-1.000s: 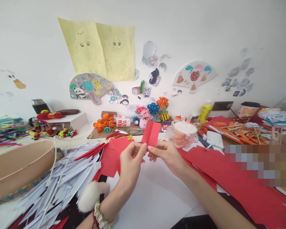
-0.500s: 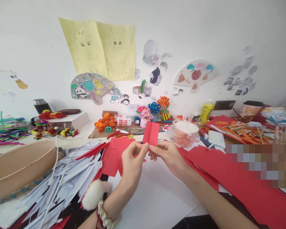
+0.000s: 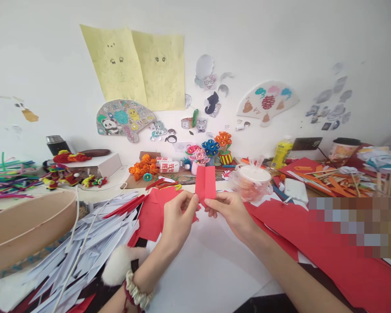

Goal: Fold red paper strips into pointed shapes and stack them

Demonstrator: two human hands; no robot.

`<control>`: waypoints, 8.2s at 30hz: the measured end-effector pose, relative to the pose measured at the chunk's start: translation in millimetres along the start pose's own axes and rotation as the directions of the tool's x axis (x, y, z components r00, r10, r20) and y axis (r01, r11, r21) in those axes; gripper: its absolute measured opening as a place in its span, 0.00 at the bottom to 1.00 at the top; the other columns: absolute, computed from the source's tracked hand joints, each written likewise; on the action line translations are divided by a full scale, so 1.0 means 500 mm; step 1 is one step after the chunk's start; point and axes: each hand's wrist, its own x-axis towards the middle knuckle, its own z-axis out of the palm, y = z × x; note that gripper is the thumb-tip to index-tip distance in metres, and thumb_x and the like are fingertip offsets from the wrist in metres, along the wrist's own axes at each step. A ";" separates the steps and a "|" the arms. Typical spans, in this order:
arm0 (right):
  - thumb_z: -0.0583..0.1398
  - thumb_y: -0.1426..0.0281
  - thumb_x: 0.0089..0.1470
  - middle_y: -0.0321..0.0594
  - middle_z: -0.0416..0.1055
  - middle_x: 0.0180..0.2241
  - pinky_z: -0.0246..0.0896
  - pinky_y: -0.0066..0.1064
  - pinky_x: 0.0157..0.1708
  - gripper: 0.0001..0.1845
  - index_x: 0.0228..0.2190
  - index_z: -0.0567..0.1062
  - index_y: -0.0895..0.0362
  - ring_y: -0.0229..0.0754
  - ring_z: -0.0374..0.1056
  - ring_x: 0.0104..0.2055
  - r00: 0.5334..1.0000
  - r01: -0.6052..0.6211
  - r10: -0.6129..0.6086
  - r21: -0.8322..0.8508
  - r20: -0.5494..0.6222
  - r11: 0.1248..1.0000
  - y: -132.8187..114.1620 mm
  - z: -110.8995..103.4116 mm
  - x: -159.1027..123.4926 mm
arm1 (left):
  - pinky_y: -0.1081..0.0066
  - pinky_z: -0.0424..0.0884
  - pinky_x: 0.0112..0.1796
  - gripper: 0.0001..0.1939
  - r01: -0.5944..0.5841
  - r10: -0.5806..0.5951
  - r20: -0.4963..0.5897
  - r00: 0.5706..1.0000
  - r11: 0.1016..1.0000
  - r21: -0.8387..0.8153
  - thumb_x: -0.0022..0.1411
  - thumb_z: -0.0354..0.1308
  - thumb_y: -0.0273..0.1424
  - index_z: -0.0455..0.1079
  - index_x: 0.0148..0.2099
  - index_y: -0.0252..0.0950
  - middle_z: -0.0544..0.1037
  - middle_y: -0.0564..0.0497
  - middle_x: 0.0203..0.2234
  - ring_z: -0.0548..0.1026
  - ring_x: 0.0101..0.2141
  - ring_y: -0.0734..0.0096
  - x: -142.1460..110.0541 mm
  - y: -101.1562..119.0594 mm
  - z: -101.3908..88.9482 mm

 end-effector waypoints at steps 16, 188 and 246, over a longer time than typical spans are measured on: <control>0.64 0.65 0.44 0.35 0.68 0.19 0.53 0.28 0.23 0.09 0.20 0.76 0.59 0.34 0.58 0.22 0.998 0.012 -0.015 -0.043 -0.054 0.999 0.001 0.001 0.000 | 0.77 0.62 0.22 0.14 0.029 -0.033 0.123 0.992 0.999 0.033 0.59 0.55 0.38 0.66 0.26 0.34 0.70 0.54 0.19 0.67 0.21 0.76 -0.018 0.007 0.011; 0.63 0.57 0.48 0.41 0.77 0.30 0.64 0.33 0.31 0.16 0.29 0.79 0.58 0.45 0.71 0.33 0.992 -0.024 0.049 -0.200 0.118 0.979 0.003 -0.008 0.003 | 0.71 0.65 0.32 0.08 -0.308 0.390 -0.039 0.920 0.781 0.543 0.60 0.55 0.32 0.74 0.40 0.40 0.79 0.52 0.29 0.71 0.27 0.69 -0.011 -0.008 -0.022; 0.65 0.64 0.46 0.40 0.76 0.29 0.58 0.28 0.27 0.11 0.29 0.80 0.60 0.39 0.67 0.28 0.985 -0.106 0.115 -0.072 0.129 0.992 -0.007 -0.005 -0.004 | 0.72 0.65 0.30 0.13 0.084 -0.085 0.152 0.985 0.996 0.016 0.56 0.59 0.40 0.74 0.31 0.34 0.75 0.50 0.27 0.70 0.29 0.69 0.021 -0.003 -0.039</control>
